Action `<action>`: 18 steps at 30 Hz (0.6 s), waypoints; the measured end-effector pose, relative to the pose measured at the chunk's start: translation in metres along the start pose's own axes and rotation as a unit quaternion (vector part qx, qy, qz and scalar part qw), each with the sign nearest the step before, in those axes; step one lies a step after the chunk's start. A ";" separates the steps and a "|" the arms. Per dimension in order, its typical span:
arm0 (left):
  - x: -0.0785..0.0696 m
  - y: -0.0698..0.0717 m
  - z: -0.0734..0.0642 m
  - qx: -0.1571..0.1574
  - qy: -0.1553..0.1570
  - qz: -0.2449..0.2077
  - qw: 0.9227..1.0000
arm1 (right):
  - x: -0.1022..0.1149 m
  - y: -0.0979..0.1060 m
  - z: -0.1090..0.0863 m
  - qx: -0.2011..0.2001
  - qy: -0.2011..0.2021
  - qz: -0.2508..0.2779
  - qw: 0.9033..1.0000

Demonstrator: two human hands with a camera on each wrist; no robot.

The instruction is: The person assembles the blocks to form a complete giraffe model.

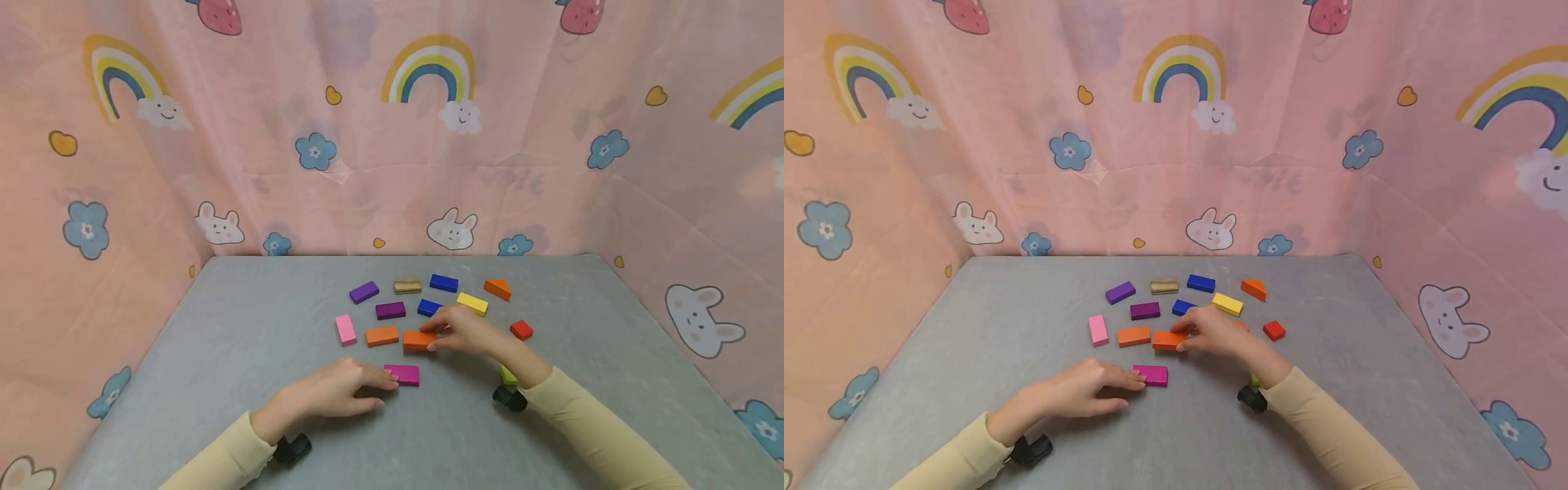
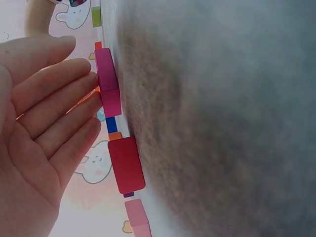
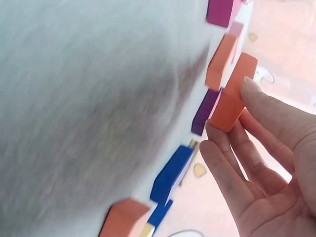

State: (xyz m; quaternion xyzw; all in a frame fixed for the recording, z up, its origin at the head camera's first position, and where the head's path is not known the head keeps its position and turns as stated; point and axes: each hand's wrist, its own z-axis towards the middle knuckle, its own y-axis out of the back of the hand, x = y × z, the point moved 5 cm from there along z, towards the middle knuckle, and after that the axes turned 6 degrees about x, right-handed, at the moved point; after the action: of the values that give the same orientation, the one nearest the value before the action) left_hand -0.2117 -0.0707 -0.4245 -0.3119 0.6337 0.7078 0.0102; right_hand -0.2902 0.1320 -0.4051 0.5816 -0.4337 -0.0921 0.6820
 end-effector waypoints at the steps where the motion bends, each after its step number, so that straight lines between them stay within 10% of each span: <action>1: 0.000 0.000 0.000 0.000 0.001 0.000 1.000 | 0.003 -0.001 0.001 0.001 0.007 -0.001 1.000; 18: -0.001 0.000 0.000 -0.005 -0.003 0.000 1.000 | 0.021 -0.019 0.013 0.027 0.030 0.013 0.999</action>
State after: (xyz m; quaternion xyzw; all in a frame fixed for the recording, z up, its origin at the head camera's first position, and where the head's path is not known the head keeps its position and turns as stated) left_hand -0.2106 -0.0706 -0.4237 -0.3095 0.6299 0.7122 0.0101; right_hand -0.2794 0.1031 -0.4121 0.5965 -0.4229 -0.0536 0.6801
